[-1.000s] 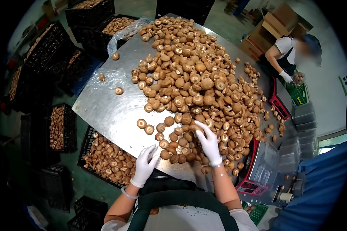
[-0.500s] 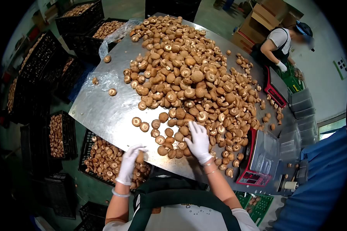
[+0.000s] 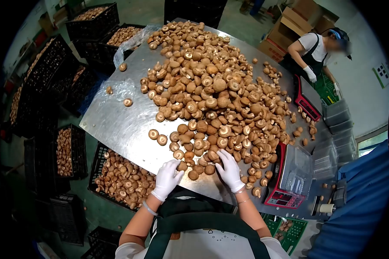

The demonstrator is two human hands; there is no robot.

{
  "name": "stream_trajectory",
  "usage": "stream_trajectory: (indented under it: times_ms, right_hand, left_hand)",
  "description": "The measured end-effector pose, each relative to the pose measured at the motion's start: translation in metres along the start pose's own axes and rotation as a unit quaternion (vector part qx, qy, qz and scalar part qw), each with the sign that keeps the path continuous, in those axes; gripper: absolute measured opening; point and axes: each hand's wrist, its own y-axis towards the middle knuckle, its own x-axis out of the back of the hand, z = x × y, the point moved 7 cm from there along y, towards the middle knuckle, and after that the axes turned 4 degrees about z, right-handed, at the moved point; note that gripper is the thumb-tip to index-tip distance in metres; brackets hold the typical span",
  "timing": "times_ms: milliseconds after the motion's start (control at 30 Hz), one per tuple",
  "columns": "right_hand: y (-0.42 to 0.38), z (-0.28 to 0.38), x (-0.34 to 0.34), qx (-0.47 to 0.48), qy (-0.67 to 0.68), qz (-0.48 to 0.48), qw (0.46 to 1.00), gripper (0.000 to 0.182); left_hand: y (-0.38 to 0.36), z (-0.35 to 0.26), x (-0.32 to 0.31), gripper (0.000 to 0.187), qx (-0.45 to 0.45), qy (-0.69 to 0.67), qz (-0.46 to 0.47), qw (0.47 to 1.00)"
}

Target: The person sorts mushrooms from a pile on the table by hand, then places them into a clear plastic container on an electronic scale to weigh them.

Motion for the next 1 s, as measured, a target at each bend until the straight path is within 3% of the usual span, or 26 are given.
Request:
stream_trajectory:
  times_ms: [100, 200, 267, 367, 400, 467, 533, 600, 700, 733, 800, 867, 933, 1000]
  right_hand:
    - [-0.009, 0.002, 0.009, 0.001, 0.001, 0.005, 1.000, 0.047]
    - [-0.007, 0.008, 0.013, -0.006, 0.014, 0.002, 1.000, 0.042]
    - [0.008, 0.017, 0.019, -0.003, 0.079, -0.038, 0.996, 0.039]
    - [0.036, 0.039, 0.012, 0.026, 0.092, -0.031, 0.995, 0.039]
    - [0.046, 0.046, 0.007, 0.030, 0.099, -0.023, 0.994, 0.039]
    - [0.065, 0.061, -0.002, 0.057, 0.079, -0.028, 0.995, 0.037]
    - [0.081, 0.075, -0.019, 0.090, 0.072, -0.022, 0.993, 0.041]
    - [0.094, 0.093, -0.036, 0.107, 0.002, 0.021, 0.994, 0.045]
    - [0.106, 0.092, -0.072, 0.139, -0.114, 0.078, 0.981, 0.042]
    - [0.110, 0.091, -0.074, 0.135, -0.133, 0.102, 0.977, 0.040]
    - [0.104, 0.085, -0.056, 0.119, 0.026, 0.043, 0.992, 0.037]
    - [0.091, 0.083, -0.029, 0.108, 0.161, 0.019, 0.981, 0.033]
    - [0.064, 0.071, -0.027, -0.084, 0.439, 0.163, 0.880, 0.032]
    - [0.034, 0.067, -0.040, -0.143, 0.615, 0.197, 0.749, 0.039]
  left_hand:
    - [0.005, -0.007, -0.022, 0.054, -0.047, 0.066, 0.054, 0.995]
    - [0.007, 0.002, -0.027, 0.054, -0.020, 0.048, 0.077, 0.996]
    - [0.005, 0.001, -0.025, 0.051, -0.014, 0.026, 0.079, 0.996]
    - [0.001, 0.006, -0.010, 0.042, 0.016, -0.120, 0.004, 0.993]
    - [-0.003, 0.024, -0.018, 0.037, 0.129, -0.216, 0.066, 0.966]
    - [-0.010, 0.038, -0.026, 0.036, 0.238, -0.514, 0.061, 0.822]
    - [-0.012, 0.044, -0.027, 0.043, 0.232, -0.668, 0.085, 0.702]
    - [-0.009, 0.037, -0.018, 0.048, 0.228, -0.722, 0.077, 0.649]
    - [-0.009, 0.040, -0.019, 0.050, 0.210, -0.756, 0.081, 0.615]
    - [-0.009, 0.037, -0.016, 0.050, 0.209, -0.755, 0.078, 0.616]
    - [-0.013, 0.034, -0.010, 0.050, 0.231, -0.765, 0.053, 0.599]
    - [-0.017, 0.034, -0.004, 0.048, 0.230, -0.748, 0.052, 0.620]
    - [-0.021, 0.026, 0.019, 0.046, 0.242, -0.646, 0.013, 0.724]
    - [-0.017, 0.010, 0.033, 0.043, 0.232, -0.566, -0.022, 0.791]
